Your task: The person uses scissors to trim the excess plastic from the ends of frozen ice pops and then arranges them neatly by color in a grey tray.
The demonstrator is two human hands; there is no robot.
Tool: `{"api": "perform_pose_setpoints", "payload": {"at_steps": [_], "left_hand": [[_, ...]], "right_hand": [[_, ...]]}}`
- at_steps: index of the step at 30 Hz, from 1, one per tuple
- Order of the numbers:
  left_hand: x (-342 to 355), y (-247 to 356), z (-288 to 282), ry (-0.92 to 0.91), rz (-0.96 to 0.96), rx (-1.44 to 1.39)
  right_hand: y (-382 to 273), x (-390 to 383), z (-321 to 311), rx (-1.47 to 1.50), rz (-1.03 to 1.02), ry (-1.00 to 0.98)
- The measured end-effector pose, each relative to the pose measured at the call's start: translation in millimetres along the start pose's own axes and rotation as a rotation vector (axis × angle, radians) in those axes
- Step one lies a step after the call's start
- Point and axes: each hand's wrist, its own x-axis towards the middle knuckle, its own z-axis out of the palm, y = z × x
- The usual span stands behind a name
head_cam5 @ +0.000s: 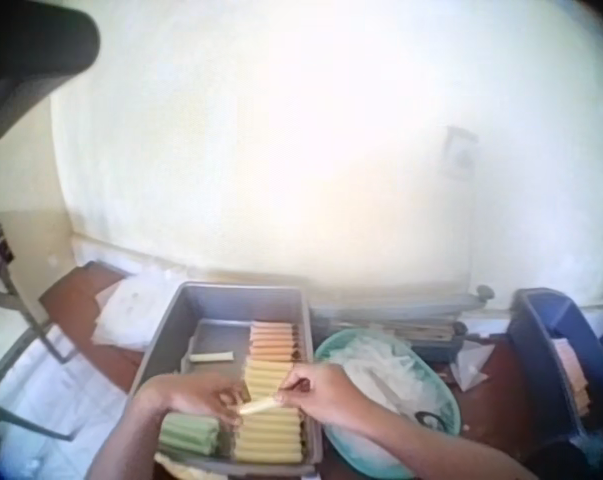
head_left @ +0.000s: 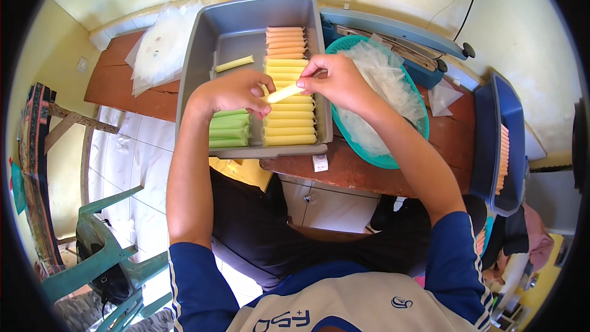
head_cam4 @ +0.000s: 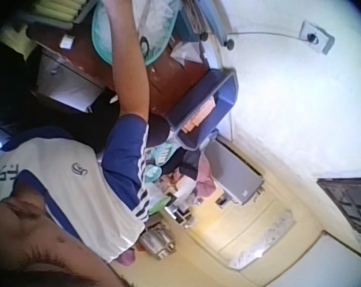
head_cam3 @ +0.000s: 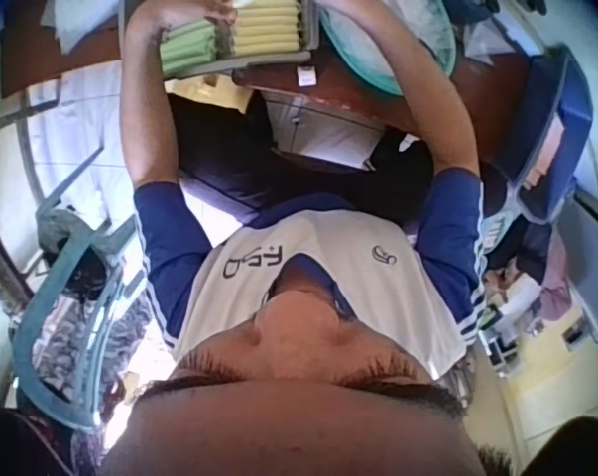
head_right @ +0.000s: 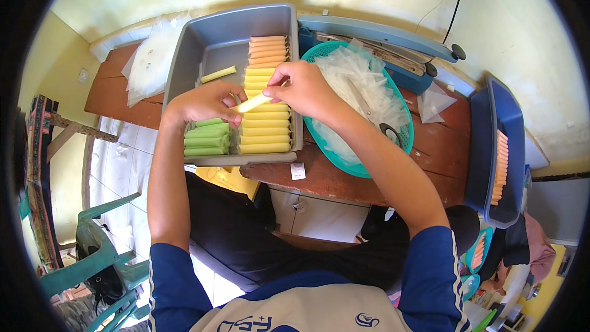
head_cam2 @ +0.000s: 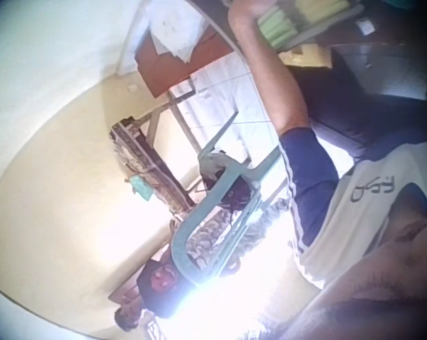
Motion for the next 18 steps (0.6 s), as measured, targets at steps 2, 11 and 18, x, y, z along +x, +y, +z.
{"api": "perform_pose_setpoints", "payload": {"at_steps": [2, 11, 18], "left_hand": [[1, -1, 1, -0.022, -0.022, 0.028], [7, -5, 0, -0.077, -0.062, 0.245], [15, -11, 6, -0.151, -0.114, 0.280]], "right_hand": [[2, -1, -3, -0.027, 0.013, -0.058], [-5, -5, 7, -0.601, -0.212, -0.409], [9, -9, 14, -0.720, -0.327, -0.475]]}}
